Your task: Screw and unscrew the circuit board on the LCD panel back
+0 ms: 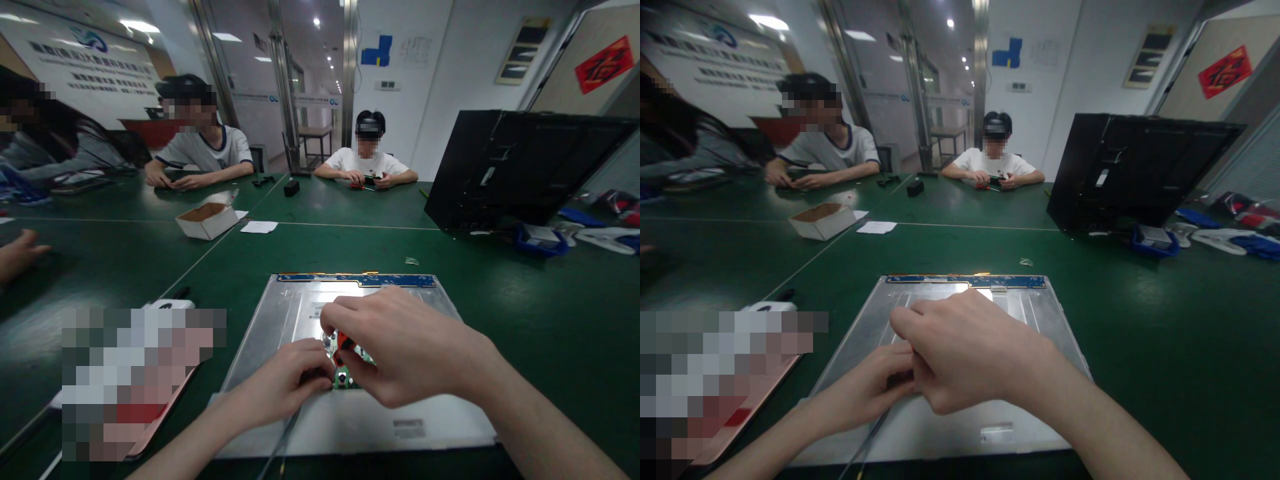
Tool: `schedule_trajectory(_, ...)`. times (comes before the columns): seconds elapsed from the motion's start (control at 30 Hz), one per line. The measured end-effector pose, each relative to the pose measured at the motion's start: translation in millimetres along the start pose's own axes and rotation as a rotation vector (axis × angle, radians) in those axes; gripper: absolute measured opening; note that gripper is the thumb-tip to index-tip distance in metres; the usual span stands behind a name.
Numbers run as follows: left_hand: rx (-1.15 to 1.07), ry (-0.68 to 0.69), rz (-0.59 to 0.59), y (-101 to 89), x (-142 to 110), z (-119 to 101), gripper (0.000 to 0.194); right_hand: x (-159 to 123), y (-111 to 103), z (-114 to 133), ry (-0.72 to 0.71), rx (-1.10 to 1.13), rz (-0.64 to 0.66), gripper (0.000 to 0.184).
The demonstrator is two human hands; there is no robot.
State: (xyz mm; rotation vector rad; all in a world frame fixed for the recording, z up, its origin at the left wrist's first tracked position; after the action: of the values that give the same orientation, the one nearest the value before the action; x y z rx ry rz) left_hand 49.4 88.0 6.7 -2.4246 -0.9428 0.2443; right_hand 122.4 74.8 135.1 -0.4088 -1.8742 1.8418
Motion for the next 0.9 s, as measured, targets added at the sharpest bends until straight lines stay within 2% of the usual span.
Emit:
schedule_trajectory(0.2,0.009,-0.005,0.005,1.0,-0.8,2.0,0.009,2.6,2.1,-5.4,0.050,-0.026,0.002,0.006)
schedule_trajectory(0.47,-0.007,0.017,-0.001,0.5,0.1,1.9,0.009,1.2,-0.3,-1.2,0.009,-0.020,-0.032,0.011)
schedule_trajectory(0.73,-0.003,-0.004,0.005,1.0,-2.0,4.1,0.010,2.5,1.6,-5.0,0.045,-0.024,-0.005,0.007)
schedule_trajectory(0.9,0.000,0.031,-0.010,-0.1,-1.4,1.3,0.009,1.2,0.5,-3.2,0.023,-0.024,-0.019,0.009)
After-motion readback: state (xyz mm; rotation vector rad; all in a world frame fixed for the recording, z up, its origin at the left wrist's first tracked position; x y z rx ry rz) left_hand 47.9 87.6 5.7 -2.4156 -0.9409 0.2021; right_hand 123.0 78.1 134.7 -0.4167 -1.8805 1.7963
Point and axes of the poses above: each hand's wrist, its own x-axis towards the middle knuckle, its own y-axis out of the palm, z = x × y, the point moved 9 cm from there along x, towards the middle knuckle, and after that the axes turned 10 degrees about -x, right-handed, at the moved point
